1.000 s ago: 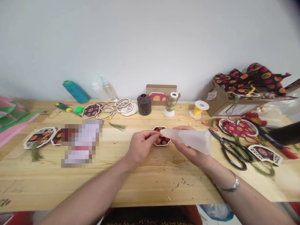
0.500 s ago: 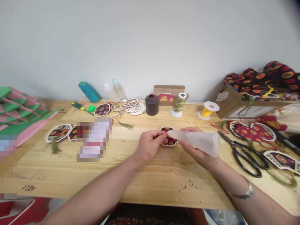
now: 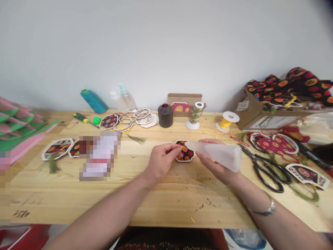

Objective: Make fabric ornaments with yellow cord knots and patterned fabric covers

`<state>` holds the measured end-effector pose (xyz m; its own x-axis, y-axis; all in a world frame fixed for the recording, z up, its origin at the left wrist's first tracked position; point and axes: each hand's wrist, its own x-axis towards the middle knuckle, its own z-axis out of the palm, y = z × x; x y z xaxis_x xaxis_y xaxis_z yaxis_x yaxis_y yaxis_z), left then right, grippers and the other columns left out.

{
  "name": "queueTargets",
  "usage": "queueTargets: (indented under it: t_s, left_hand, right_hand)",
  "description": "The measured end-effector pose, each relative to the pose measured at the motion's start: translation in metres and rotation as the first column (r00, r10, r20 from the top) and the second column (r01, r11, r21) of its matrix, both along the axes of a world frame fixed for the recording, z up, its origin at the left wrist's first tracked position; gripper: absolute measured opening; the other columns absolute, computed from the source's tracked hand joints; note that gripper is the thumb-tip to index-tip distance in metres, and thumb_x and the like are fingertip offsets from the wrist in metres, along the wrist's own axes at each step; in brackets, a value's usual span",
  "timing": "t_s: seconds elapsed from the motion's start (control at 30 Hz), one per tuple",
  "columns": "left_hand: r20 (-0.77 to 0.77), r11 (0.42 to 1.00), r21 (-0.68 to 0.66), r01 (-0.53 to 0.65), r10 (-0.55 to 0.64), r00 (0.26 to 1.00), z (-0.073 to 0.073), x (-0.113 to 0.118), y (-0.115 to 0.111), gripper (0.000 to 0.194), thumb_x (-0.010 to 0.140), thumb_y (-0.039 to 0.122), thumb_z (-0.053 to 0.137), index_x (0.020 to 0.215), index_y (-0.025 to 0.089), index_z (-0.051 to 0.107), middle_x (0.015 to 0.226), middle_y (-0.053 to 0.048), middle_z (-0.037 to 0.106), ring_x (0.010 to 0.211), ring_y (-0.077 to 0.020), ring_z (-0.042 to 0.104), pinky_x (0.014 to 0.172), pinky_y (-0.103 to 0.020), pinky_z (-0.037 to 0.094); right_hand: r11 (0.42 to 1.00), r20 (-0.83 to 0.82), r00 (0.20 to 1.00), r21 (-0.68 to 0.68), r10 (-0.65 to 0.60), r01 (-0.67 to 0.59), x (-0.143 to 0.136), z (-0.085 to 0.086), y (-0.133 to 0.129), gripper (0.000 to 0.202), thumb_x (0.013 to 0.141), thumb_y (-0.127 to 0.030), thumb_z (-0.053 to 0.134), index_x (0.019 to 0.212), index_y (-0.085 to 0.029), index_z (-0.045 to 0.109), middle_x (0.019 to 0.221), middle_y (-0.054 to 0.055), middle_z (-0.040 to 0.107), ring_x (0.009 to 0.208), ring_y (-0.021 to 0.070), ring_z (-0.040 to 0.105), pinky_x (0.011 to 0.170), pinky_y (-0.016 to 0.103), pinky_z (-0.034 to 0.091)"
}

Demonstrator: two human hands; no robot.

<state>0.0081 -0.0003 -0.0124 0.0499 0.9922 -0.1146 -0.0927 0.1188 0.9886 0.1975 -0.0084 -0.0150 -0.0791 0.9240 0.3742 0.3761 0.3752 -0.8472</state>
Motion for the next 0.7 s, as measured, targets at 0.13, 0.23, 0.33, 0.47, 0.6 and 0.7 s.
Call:
queueTargets:
  t_s: [0.13,0.23,0.33,0.47,0.6,0.7]
  left_hand:
    - [0.079,0.998,-0.066,-0.014,0.019,0.997,-0.0042,0.0009,0.0016,0.016,0.066,0.029,0.076,0.071,0.015,0.074,0.059,-0.002,0.068,0.056,-0.0131,0.058,0.061,-0.027,0.047]
    - [0.137,0.992,-0.128,0.002,0.016,0.99,-0.0038,0.0015,0.0017,0.017,0.064,0.028,0.077,0.071,0.013,0.074,0.061,-0.004,0.069,0.058,-0.0131,0.059,0.061,-0.026,0.046]
    - [0.16,0.99,-0.143,0.013,0.01,0.987,-0.0014,0.0016,0.0014,0.016,0.064,0.027,0.077,0.07,0.013,0.074,0.062,-0.004,0.069,0.058,-0.0126,0.059,0.06,-0.026,0.045]
    - [0.144,0.993,-0.12,0.023,-0.005,0.99,-0.0005,0.0012,0.0015,0.017,0.065,0.028,0.076,0.072,0.013,0.074,0.063,-0.004,0.07,0.058,-0.0134,0.059,0.059,-0.026,0.045]
    - [0.099,0.998,-0.055,0.041,-0.035,0.994,-0.0031,0.0004,0.0016,0.016,0.068,0.029,0.074,0.069,0.013,0.074,0.064,-0.004,0.069,0.061,-0.0143,0.059,0.063,-0.027,0.045]
    - [0.08,0.999,-0.022,0.04,-0.039,0.996,-0.0048,-0.0001,0.0015,0.014,0.07,0.029,0.073,0.069,0.015,0.074,0.063,-0.003,0.069,0.062,-0.0141,0.059,0.065,-0.027,0.046]
  right_hand:
    - [0.999,-0.071,0.997,-0.026,-0.035,0.033,-0.0001,0.0045,-0.0003,0.033,0.073,-0.034,0.071,0.103,-0.021,0.062,0.096,0.006,0.067,0.079,0.0187,0.064,0.071,0.034,0.056]
    - [0.999,-0.08,0.997,-0.05,-0.018,0.015,-0.0004,0.0073,-0.0004,0.033,0.074,-0.034,0.07,0.103,-0.021,0.061,0.092,0.005,0.067,0.079,0.0189,0.064,0.071,0.034,0.056]
    - [0.999,-0.079,0.997,-0.051,0.002,-0.006,-0.0009,0.0067,0.0,0.032,0.074,-0.033,0.069,0.101,-0.021,0.061,0.09,0.005,0.067,0.078,0.0189,0.064,0.069,0.033,0.056]
    - [0.997,-0.061,0.997,-0.068,0.043,-0.047,-0.0011,0.0018,0.0001,0.032,0.075,-0.034,0.07,0.103,-0.022,0.061,0.091,0.004,0.067,0.071,0.0159,0.063,0.064,0.03,0.056]
    - [0.997,-0.03,0.997,-0.043,0.069,-0.071,-0.0004,-0.0007,0.0002,0.031,0.075,-0.033,0.069,0.104,-0.023,0.062,0.097,0.004,0.067,0.08,0.0174,0.064,0.071,0.031,0.056]
    - [0.995,-0.012,0.996,-0.034,0.092,-0.092,0.0002,0.0005,0.0011,0.03,0.076,-0.032,0.069,0.104,-0.023,0.061,0.096,0.004,0.068,0.081,0.0176,0.065,0.073,0.031,0.056]
